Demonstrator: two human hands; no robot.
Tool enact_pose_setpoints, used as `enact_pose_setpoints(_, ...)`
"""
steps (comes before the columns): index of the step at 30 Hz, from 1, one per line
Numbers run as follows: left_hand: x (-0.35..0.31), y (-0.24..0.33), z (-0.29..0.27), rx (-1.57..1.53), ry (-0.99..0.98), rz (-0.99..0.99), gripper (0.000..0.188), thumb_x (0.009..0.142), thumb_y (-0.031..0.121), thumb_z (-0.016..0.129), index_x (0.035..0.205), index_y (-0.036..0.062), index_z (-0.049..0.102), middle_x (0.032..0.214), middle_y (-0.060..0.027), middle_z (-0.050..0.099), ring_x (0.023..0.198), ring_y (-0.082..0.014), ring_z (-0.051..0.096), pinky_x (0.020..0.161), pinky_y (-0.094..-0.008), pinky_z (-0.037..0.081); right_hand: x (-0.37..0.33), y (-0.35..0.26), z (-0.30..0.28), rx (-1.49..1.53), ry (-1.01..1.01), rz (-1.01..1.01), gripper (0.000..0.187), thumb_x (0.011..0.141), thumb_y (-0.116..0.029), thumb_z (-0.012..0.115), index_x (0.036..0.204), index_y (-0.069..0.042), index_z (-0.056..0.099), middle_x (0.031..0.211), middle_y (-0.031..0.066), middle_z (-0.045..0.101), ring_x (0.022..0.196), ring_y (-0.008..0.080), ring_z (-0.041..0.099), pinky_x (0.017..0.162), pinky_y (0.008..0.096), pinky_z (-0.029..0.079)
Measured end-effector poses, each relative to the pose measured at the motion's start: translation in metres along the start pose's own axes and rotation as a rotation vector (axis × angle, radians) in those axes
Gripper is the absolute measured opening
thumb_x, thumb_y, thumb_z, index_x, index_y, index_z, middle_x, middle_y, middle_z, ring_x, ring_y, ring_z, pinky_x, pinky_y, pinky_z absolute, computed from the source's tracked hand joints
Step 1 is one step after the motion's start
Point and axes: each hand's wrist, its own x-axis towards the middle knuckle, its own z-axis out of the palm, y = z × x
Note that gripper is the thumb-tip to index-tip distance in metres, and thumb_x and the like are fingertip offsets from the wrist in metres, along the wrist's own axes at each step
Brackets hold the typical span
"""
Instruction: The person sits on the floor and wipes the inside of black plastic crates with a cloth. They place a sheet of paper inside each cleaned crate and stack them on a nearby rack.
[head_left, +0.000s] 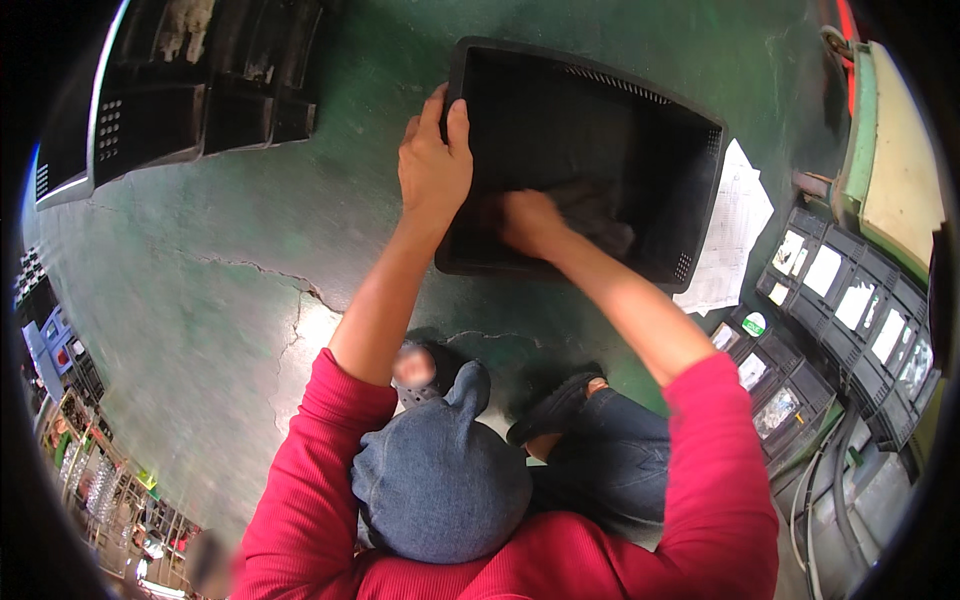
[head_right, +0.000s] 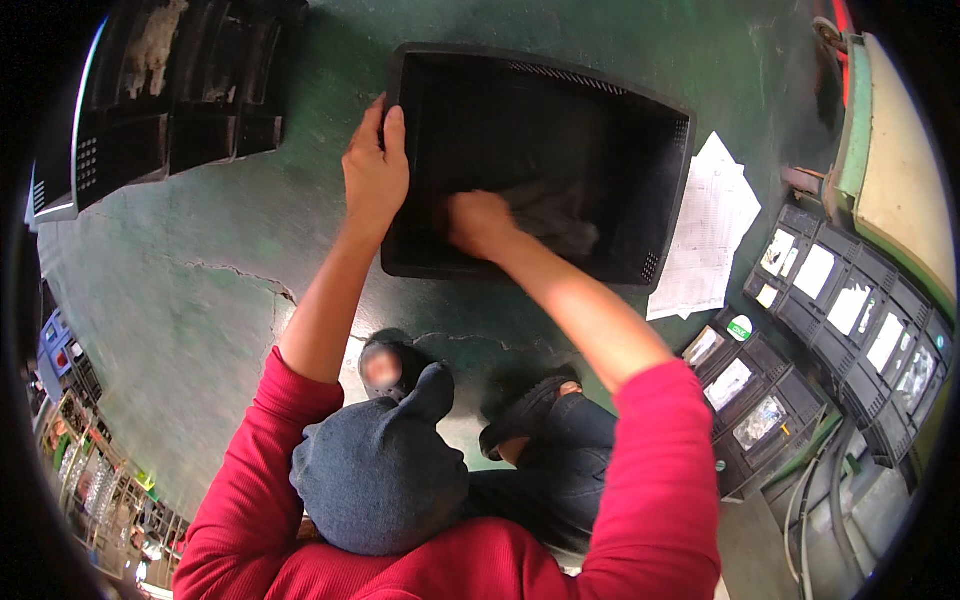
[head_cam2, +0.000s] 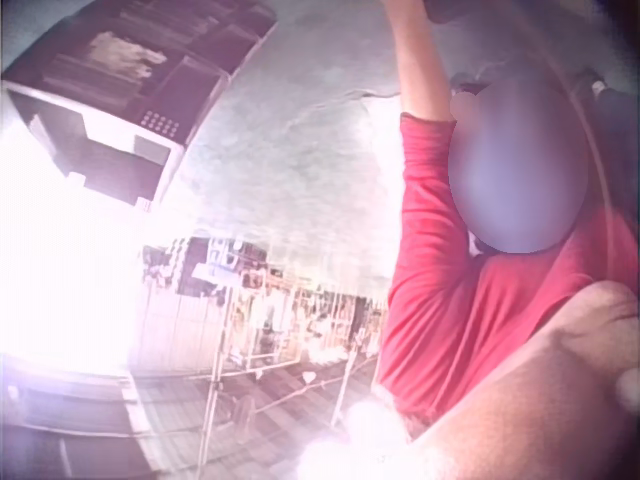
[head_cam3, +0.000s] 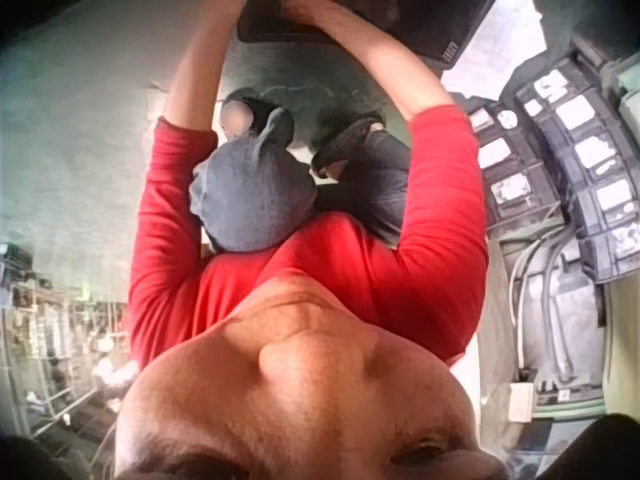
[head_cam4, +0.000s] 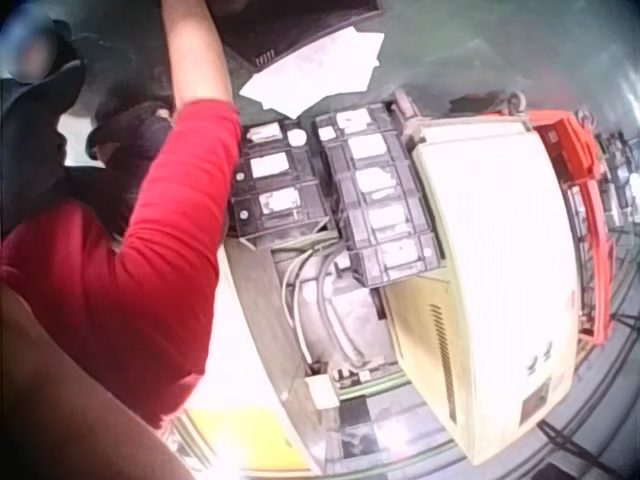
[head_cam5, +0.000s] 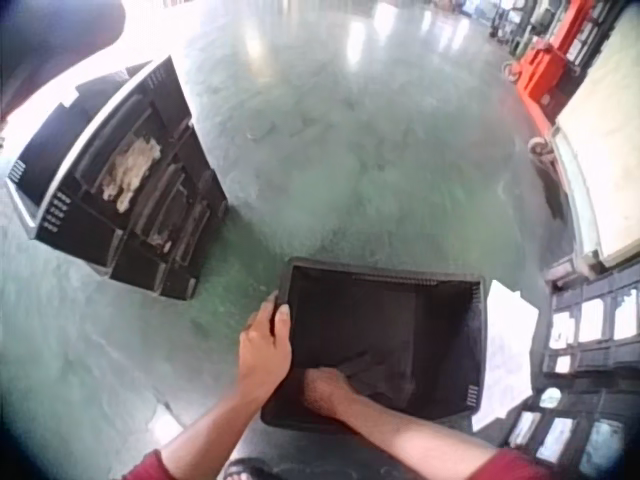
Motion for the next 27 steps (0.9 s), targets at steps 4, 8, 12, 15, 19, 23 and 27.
enact_pose_setpoints(4, -0.001, -0.012, -0.003, -0.002, 0.022, 0.056, 0.04, 0.093, 0.03, 0.046, 0.116, -0.0017, 0.055, 0.107, -0.0254, 0.059, 0.1, -0.0395, 0.058, 0.086, -0.0403, 0.045, 0.002, -0.017, -0.011, 0.102, -0.004, -0.14, 0.017, 0.075, -0.014, 0.057, 0.09, -0.014, 0.065, 0.086, 0.0152, 0.066, 0.086, 0.0319, 0.063, 0.075, 0.0427, 0.05)
enact_pose_setpoints(8, -0.002, -0.009, -0.002, 0.003, 0.022, 0.056, 0.041, 0.093, 0.031, 0.047, 0.116, -0.0015, 0.056, 0.107, -0.025, 0.06, 0.1, -0.0396, 0.058, 0.086, -0.0409, 0.046, -0.062, 0.046, -0.043, -0.017, 0.135, 0.049, 0.013, 0.075, -0.012, 0.059, 0.087, -0.015, 0.064, 0.086, 0.0129, 0.064, 0.086, 0.0297, 0.062, 0.075, 0.0395, 0.049)
enact_pose_setpoints(12, -0.006, -0.01, -0.002, -0.036, 0.033, -0.04, 0.043, 0.093, 0.035, 0.042, 0.116, 0.0024, 0.057, 0.108, -0.0221, 0.06, 0.099, -0.0387, 0.058, 0.085, -0.0418, 0.046, -0.103, 0.068, -0.069, 0.025, 0.554, 0.516, 0.02, 0.07, -0.011, 0.068, 0.09, -0.009, 0.063, 0.092, 0.014, 0.06, 0.092, 0.0307, 0.059, 0.079, 0.0386, 0.048)
enact_pose_setpoints(15, 0.002, -0.014, -0.001, -0.214, 0.01, -0.137, 0.042, 0.093, 0.037, 0.039, 0.116, 0.008, 0.059, 0.11, -0.0159, 0.061, 0.097, -0.0342, 0.06, 0.083, -0.0406, 0.047, -0.069, 0.05, -0.038, -0.079, 0.62, 0.637, 0.02, 0.073, -0.01, 0.066, 0.092, -0.009, 0.061, 0.095, 0.0139, 0.058, 0.092, 0.0311, 0.059, 0.08, 0.0391, 0.047)
enact_pose_setpoints(19, 0.01, -0.033, -0.005, -0.488, -0.187, -0.254, 0.041, 0.093, 0.043, 0.042, 0.123, 0.0197, 0.057, 0.105, -0.0035, 0.063, 0.092, -0.0178, 0.06, 0.079, -0.0327, 0.046, -0.06, 0.025, -0.052, 0.389, 0.603, 0.087, 0.02, 0.073, -0.009, 0.065, 0.091, -0.008, 0.058, 0.1, 0.0137, 0.055, 0.093, 0.0329, 0.057, 0.079, 0.0402, 0.047)
enact_pose_setpoints(23, 0.011, -0.043, -0.034, -0.662, -0.478, -0.472, 0.039, 0.092, 0.047, 0.045, 0.125, 0.0281, 0.055, 0.097, 0.0044, 0.059, 0.081, -0.0075, 0.051, 0.074, -0.0273, 0.042, -0.094, -0.091, -0.026, 0.266, 0.875, -0.065, 0.017, 0.071, -0.006, 0.063, 0.087, -0.009, 0.058, 0.094, 0.0135, 0.052, 0.089, 0.0335, 0.056, 0.076, 0.0396, 0.047)
enact_pose_setpoints(27, 0.022, -0.053, -0.028, -0.708, -0.628, -0.457, 0.039, 0.093, 0.048, 0.043, 0.127, 0.0313, 0.052, 0.098, 0.0065, 0.056, 0.075, -0.0068, 0.045, 0.07, -0.0276, 0.041, -0.045, -0.121, 0.002, -0.011, 0.973, -0.341, 0.011, 0.076, -0.009, 0.058, 0.086, -0.007, 0.054, 0.087, 0.0143, 0.048, 0.083, 0.0315, 0.053, 0.066, 0.0418, 0.047)
